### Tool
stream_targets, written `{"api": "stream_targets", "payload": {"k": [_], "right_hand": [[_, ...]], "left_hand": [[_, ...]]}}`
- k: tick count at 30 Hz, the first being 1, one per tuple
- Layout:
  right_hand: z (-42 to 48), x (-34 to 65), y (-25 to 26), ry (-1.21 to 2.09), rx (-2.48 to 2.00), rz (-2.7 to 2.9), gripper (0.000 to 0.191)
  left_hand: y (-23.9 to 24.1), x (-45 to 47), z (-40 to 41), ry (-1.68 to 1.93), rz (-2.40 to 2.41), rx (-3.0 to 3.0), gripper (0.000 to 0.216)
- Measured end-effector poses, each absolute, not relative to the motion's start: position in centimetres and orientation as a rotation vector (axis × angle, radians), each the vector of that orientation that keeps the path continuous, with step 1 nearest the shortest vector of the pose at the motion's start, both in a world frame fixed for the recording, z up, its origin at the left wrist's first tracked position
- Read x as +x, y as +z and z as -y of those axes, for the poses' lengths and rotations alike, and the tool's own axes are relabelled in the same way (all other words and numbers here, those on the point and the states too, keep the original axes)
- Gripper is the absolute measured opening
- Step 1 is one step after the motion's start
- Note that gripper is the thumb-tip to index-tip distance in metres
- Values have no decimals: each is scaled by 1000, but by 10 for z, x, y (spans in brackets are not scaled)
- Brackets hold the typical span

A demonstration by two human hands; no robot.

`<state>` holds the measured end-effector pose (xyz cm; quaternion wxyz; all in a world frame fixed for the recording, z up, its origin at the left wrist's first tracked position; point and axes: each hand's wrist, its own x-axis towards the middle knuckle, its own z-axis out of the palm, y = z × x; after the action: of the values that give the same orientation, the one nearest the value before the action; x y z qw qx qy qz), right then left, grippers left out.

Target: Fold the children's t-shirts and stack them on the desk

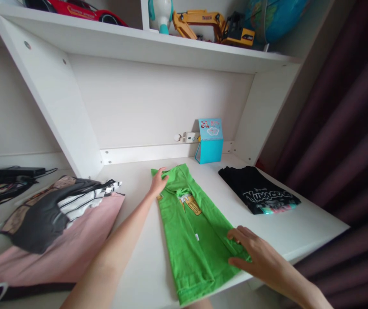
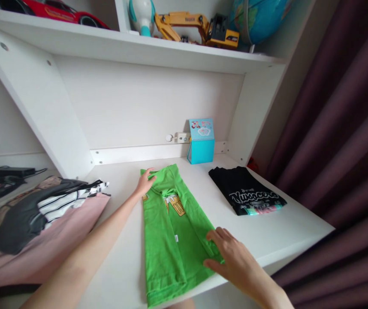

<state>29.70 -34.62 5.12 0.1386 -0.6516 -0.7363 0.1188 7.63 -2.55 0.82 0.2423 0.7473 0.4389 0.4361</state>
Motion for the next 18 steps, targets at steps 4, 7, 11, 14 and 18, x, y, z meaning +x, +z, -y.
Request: {"api": "stream_targets", "payload": {"k": [4,7,11,14,18], "right_hand": [[354,279,33,146,-1811,2117,19],[355,280,31,58,-1734,2048,22],[359,283,37,133,-1634,2053,18],[356,285,47,236,-1558,2124,20],[334,289,54,153,-1532,2016,26]], "left_hand": [[21,79,25,1062,-1252,2194,29],[30,78,18,980,-1344,2187,26],[37,67,13,795,-1485,2185,19],[43,65,19,717,-1575,2224,19],[53,95,32,692,-1523,2532,31]]}}
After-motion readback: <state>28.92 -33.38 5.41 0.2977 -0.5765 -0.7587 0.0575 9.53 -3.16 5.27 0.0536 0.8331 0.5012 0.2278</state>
